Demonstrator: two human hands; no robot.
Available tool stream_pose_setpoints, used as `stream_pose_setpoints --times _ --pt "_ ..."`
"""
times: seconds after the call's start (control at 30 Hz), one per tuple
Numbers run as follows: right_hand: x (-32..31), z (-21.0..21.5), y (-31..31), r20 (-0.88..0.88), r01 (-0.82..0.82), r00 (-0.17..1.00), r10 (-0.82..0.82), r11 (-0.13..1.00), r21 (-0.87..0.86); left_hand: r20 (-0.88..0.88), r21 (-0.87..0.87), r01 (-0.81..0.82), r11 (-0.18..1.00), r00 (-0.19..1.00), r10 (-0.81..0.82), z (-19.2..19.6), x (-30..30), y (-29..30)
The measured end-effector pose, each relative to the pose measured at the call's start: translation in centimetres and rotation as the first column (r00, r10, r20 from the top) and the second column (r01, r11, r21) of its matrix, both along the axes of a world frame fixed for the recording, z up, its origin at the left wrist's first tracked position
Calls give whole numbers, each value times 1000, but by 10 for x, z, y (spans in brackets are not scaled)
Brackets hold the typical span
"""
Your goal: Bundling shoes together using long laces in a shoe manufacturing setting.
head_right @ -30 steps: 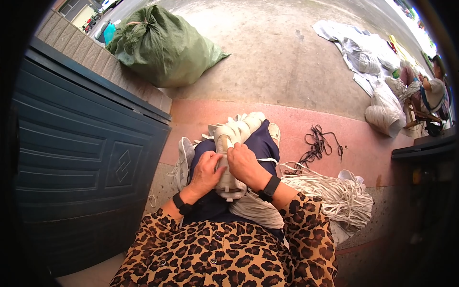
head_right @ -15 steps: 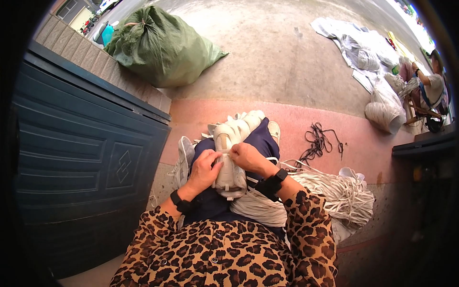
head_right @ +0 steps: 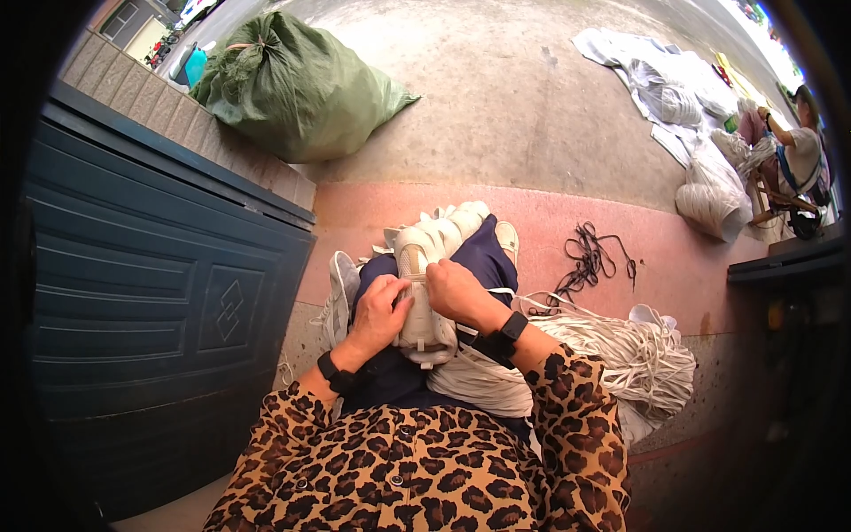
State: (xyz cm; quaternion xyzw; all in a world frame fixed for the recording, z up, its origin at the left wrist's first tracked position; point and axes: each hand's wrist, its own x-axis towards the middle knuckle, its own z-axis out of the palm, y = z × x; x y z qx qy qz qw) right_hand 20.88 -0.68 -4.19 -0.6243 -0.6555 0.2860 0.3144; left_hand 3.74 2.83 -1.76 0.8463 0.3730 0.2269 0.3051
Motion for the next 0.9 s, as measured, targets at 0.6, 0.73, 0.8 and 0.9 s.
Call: stream_pose_setpoints --times 0.6,0.73,0.8,0.9 --pt "-6 -8 1 -458 147 839 -293 933 -328 -101 -39 41 998 994 -45 8 8 13" --pt "-21 -5 -5 -384 355 826 -413 910 -215 -94 -58 99 993 990 -104 6 13 18" --pt "-32 -3 -11 -280 407 867 -412 910 -76 -144 -51 104 993 983 -110 9 12 21" --pt "-44 8 -19 -265 416 869 -417 907 -62 -239 -134 122 983 959 -151 13 10 34"
